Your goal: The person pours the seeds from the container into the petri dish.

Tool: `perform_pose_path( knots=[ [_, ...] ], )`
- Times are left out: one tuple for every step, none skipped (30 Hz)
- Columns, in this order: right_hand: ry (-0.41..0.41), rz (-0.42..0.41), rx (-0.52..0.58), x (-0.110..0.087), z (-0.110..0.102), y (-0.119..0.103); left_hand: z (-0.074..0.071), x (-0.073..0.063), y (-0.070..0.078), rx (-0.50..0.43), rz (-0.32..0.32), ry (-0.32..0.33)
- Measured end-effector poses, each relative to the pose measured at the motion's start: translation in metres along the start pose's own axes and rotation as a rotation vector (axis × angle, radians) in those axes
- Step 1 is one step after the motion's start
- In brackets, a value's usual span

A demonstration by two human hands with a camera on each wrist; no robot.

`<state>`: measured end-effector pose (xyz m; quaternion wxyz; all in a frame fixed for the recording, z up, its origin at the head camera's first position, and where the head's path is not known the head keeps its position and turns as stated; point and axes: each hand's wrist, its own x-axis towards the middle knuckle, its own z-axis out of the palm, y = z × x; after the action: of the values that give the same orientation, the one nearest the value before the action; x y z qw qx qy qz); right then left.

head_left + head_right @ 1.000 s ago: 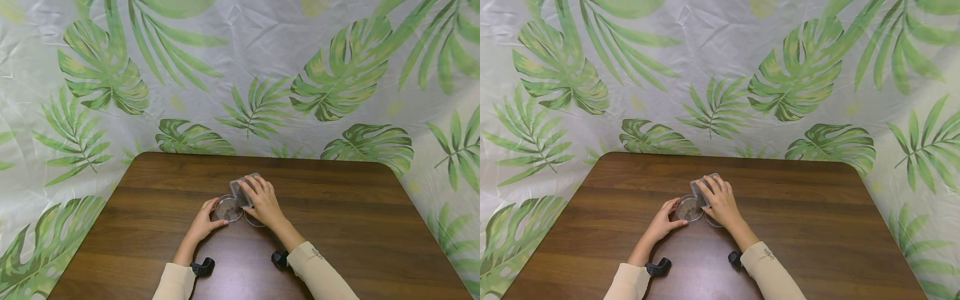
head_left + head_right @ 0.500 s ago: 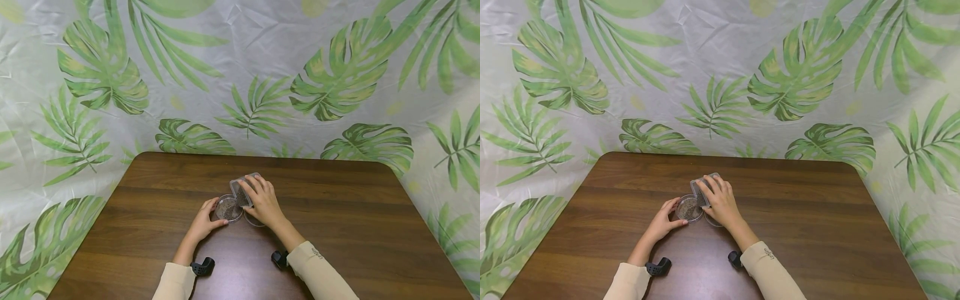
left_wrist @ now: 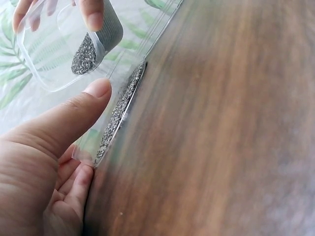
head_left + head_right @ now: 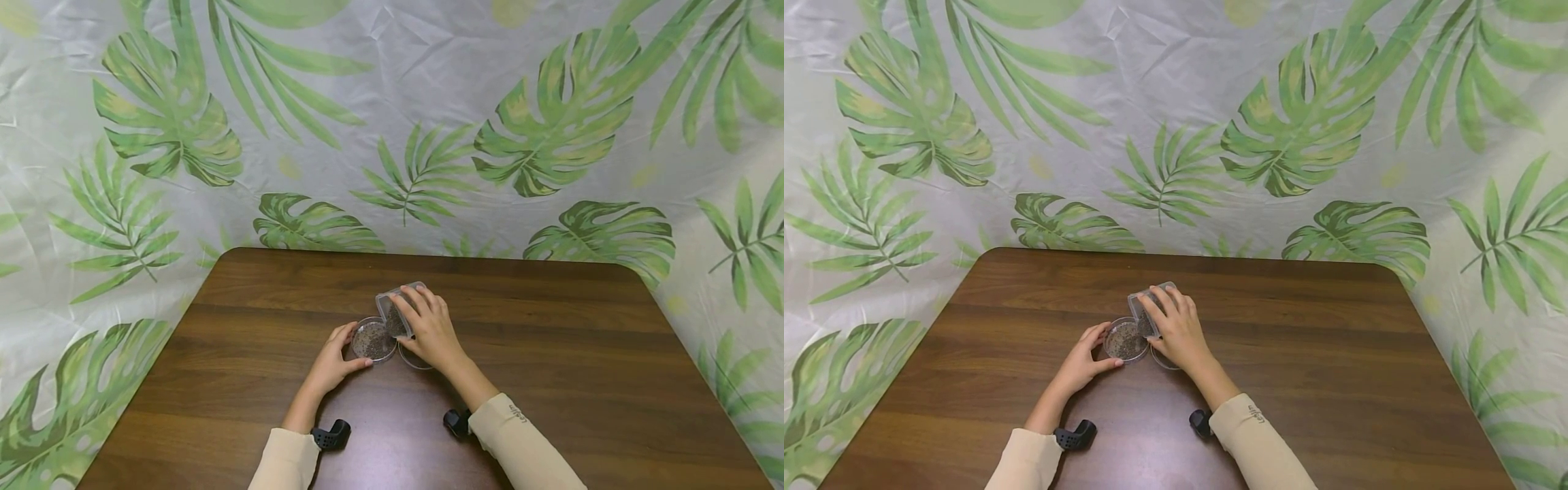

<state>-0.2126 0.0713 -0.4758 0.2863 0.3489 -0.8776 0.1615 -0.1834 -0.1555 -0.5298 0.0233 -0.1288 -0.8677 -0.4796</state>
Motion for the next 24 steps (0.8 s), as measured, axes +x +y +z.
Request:
perform_pose_path(
  knots=[
    [0.000, 0.001, 0.000, -0.0001, 0.0001, 0.0001, 0.0000, 0.0000, 0.0000, -0.001, 0.000, 0.001],
    [0.002, 0.001, 0.001, -0.0002, 0.0001, 0.0002, 0.0000, -0.0001, -0.0001, -0.001, 0.002, 0.001],
    [0.001, 0.003, 0.001, -0.0003, 0.0002, 0.0003, 0.0000, -0.0002, -0.0002, 0.000, 0.002, 0.002],
    [0.002, 0.005, 0.003, -0.0004, 0.0003, 0.0004, 0.0000, -0.0002, -0.0001, 0.001, 0.004, 0.003],
    [0.002, 0.007, 0.004, -0.0006, 0.0005, 0.0005, 0.0000, -0.0002, -0.0002, 0.002, 0.006, 0.003],
    [0.002, 0.010, 0.005, -0.0009, 0.0006, 0.0007, 0.0001, -0.0002, -0.0003, 0.003, 0.006, 0.004],
    [0.000, 0.013, 0.003, -0.0011, 0.0007, 0.0009, 0.0001, -0.0002, -0.0002, 0.004, 0.007, 0.004],
    [0.000, 0.015, 0.003, -0.0013, 0.0009, 0.0011, 0.0002, -0.0002, -0.0003, 0.005, 0.007, 0.004],
    [-0.001, 0.019, 0.005, -0.0015, 0.0009, 0.0011, 0.0002, -0.0001, -0.0002, 0.005, 0.006, 0.004],
    [-0.001, 0.021, 0.006, -0.0017, 0.0009, 0.0012, 0.0003, -0.0001, -0.0003, 0.004, 0.006, 0.005],
    [-0.002, 0.024, 0.004, -0.0019, 0.0009, 0.0013, 0.0004, -0.0002, -0.0003, 0.003, 0.006, 0.005],
    [-0.003, 0.027, 0.006, -0.0021, 0.0009, 0.0014, 0.0005, -0.0002, -0.0003, 0.002, 0.006, 0.005],
    [-0.003, 0.030, 0.007, -0.0023, 0.0008, 0.0013, 0.0006, -0.0002, -0.0003, 0.001, 0.006, 0.006],
    [-0.001, 0.032, 0.010, -0.0024, 0.0008, 0.0013, 0.0007, -0.0003, -0.0003, 0.000, 0.006, 0.007],
    [-0.002, 0.035, 0.011, -0.0025, 0.0007, 0.0013, 0.0008, -0.0003, -0.0004, 0.000, 0.006, 0.008],
    [-0.002, 0.040, 0.013, -0.0026, 0.0005, 0.0013, 0.0008, -0.0003, -0.0003, 0.000, 0.008, 0.009],
    [-0.004, 0.046, 0.016, -0.0027, 0.0004, 0.0012, 0.0008, -0.0004, -0.0002, 0.001, 0.010, 0.011],
    [-0.006, 0.054, 0.022, -0.0028, 0.0003, 0.0011, 0.0008, -0.0004, -0.0002, 0.001, 0.010, 0.012],
    [-0.008, 0.064, 0.026, -0.0030, 0.0002, 0.0011, 0.0008, -0.0005, -0.0001, 0.001, 0.012, 0.013],
    [-0.010, 0.076, 0.032, -0.0032, 0.0001, 0.0011, 0.0007, -0.0005, 0.0000, 0.001, 0.013, 0.015],
    [-0.013, 0.090, 0.040, -0.0035, 0.0001, 0.0010, 0.0006, -0.0005, 0.0000, 0.001, 0.015, 0.016],
    [-0.014, 0.106, 0.048, -0.0036, 0.0001, 0.0008, 0.0005, -0.0005, 0.0001, 0.001, 0.017, 0.016],
    [-0.017, 0.121, 0.055, -0.0039, 0.0002, 0.0008, 0.0005, -0.0005, 0.0001, 0.001, 0.017, 0.016],
    [-0.019, 0.136, 0.064, -0.0040, -0.0003, 0.0005, 0.0004, -0.0005, 0.0000, 0.001, 0.017, 0.015]
  ],
)
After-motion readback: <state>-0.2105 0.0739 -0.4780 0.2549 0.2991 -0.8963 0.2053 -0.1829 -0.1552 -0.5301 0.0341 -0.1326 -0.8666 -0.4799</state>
